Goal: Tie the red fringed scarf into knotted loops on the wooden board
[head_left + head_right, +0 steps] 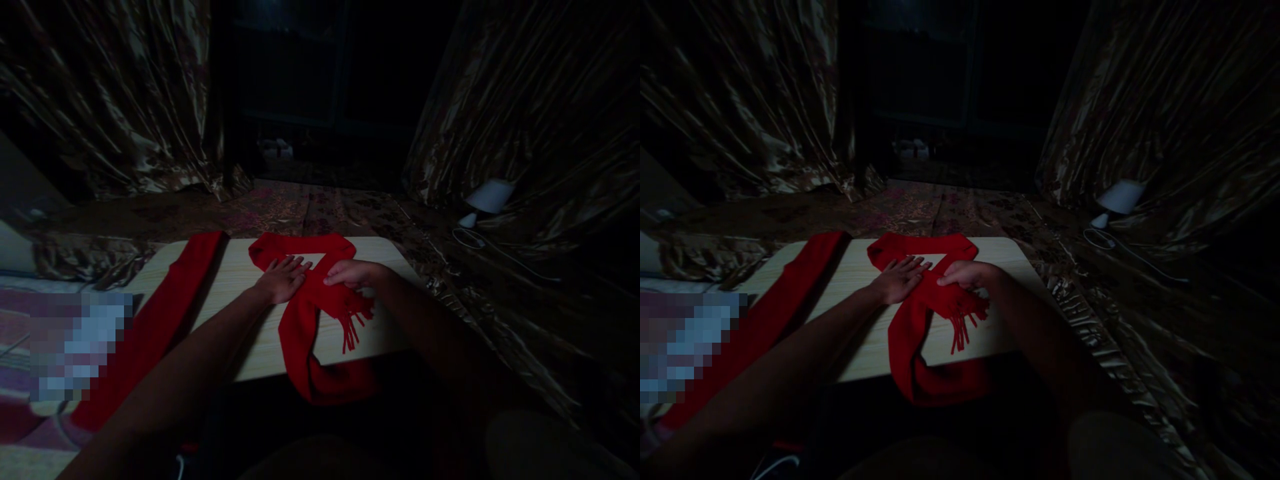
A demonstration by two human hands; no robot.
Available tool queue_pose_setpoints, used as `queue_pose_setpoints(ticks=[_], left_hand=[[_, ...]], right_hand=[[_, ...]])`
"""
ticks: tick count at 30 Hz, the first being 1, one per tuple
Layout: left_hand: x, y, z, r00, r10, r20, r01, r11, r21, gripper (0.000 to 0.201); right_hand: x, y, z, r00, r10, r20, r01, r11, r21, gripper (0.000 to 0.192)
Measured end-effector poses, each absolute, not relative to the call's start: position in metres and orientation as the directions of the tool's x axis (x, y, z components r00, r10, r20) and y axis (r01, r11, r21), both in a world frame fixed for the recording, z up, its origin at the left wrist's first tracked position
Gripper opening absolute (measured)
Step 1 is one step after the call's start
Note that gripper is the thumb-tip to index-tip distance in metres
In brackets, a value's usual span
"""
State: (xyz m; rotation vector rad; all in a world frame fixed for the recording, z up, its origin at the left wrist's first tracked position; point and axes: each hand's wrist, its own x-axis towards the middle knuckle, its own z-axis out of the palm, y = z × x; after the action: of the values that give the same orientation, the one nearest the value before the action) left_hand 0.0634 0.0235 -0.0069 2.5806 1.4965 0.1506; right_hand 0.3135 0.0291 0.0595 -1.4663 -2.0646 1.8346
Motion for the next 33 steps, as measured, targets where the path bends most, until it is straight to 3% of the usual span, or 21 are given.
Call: queue_pose_setpoints(ticks=[3, 6, 10, 15, 19, 22, 25, 27, 29, 31, 33], left_hand=[[0.063, 0.023, -0.007, 0.495, 0.869, 0.021, 0.848, -0.487, 0.21, 0.062], [0.063, 0.023, -0.007, 0.496, 0.868, 0.034, 0.839, -0.488, 0.241, 0.062], [0.062, 0.023, -0.008, 0.49, 0.87, 0.046, 0.838, -0.485, 0.249, 0.061], [0.064, 0.023, -0.01, 0.478, 0.876, 0.059, 0.846, -0.478, 0.238, 0.063], [0.064, 0.02, -0.009, 0.488, 0.868, 0.097, 0.829, -0.495, 0.26, 0.067], [0.062, 0.013, -0.004, 0.459, 0.857, 0.236, 0.803, -0.513, 0.302, 0.067], [0.061, 0.001, 0.007, 0.252, 0.901, 0.353, 0.858, -0.377, 0.351, 0.056], [0.06, -0.011, 0.016, 0.075, 0.959, 0.275, 0.908, -0.18, 0.379, 0.049], [0.059, -0.025, 0.023, 0.011, 0.995, 0.102, 0.927, -0.048, 0.373, 0.05], [0.058, -0.042, 0.027, 0.05, 0.998, -0.024, 0.935, -0.038, 0.352, 0.055], [0.058, -0.058, 0.029, 0.103, 0.993, -0.058, 0.939, -0.078, 0.336, 0.058]], right_hand=[[0.313, 0.028, 0.059, -0.538, 0.661, -0.523, 0.553, -0.191, -0.811, 0.019], [0.308, 0.027, 0.056, -0.541, 0.735, -0.409, 0.369, -0.229, -0.901, 0.012], [0.306, 0.024, 0.056, -0.596, 0.727, -0.341, 0.238, -0.246, -0.94, 0.02], [0.32, 0.022, 0.054, -0.614, 0.577, -0.539, 0.526, -0.209, -0.824, 0.03], [0.328, 0.021, 0.056, -0.509, 0.651, -0.563, 0.755, 0.023, -0.655, 0.025], [0.323, 0.014, 0.061, -0.402, 0.815, -0.417, 0.879, 0.215, -0.425, 0.022], [0.312, 0.003, 0.065, -0.352, 0.933, -0.07, 0.904, 0.32, -0.282, 0.016], [0.304, -0.005, 0.063, -0.381, 0.918, 0.11, 0.857, 0.395, -0.329, 0.012], [0.295, -0.014, 0.059, -0.444, 0.876, 0.186, 0.787, 0.481, -0.387, 0.011], [0.287, -0.023, 0.053, -0.495, 0.838, 0.23, 0.75, 0.546, -0.374, 0.013], [0.28, -0.032, 0.048, -0.531, 0.806, 0.261, 0.753, 0.59, -0.292, 0.026]])
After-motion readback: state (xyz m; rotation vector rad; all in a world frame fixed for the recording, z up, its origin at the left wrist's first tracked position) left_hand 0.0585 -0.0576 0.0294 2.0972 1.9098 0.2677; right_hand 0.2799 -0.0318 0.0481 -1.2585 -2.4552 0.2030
